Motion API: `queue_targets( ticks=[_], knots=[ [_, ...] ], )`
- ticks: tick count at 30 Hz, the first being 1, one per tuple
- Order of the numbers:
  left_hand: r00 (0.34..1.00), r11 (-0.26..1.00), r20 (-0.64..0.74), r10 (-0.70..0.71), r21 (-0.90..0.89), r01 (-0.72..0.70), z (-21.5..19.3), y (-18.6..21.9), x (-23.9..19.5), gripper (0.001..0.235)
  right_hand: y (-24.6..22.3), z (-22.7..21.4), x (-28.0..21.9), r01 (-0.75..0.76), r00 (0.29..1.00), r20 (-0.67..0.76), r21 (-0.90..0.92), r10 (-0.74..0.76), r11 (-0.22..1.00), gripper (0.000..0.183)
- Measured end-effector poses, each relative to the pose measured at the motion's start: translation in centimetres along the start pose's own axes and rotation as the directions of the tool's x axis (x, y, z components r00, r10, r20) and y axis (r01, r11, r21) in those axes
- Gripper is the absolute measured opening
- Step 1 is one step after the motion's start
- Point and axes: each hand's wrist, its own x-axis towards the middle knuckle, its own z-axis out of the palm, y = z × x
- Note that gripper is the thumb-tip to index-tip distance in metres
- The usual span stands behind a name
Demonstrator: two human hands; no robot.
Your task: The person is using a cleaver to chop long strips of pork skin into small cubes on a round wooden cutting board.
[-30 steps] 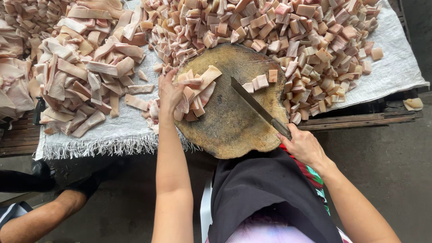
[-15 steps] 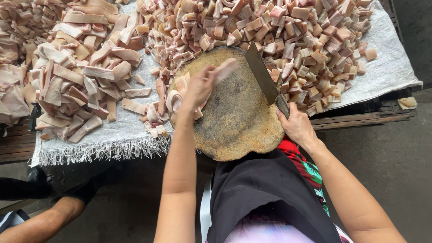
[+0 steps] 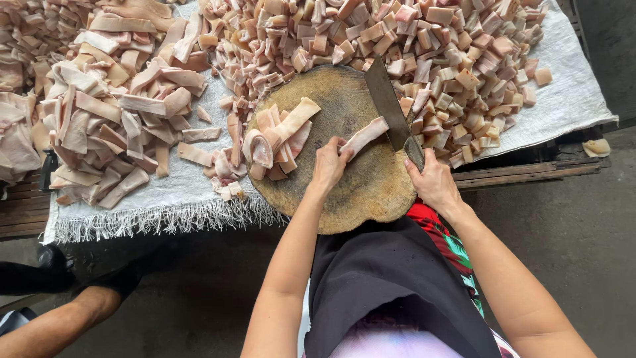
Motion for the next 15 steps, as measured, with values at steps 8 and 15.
queue_targets(
  ticks=[8, 15],
  knots=[
    [0.99, 0.993, -0.118, -0.078, -0.097, 0.067, -2.5, -0.3, -0.2, 0.025, -4.8, -2.7, -1.7, 0.086, 0.996, -0.026, 0.03, -0.085, 0.996, 0.044],
    [0.995, 0.986, -0.012, -0.096, -0.136, 0.094, -2.9, 0.7, -0.7, 0.029, -4.1, 0.5, -1.4, 0.283, 0.956, -0.089, 0.032, -0.279, 0.959, 0.04]
  ],
)
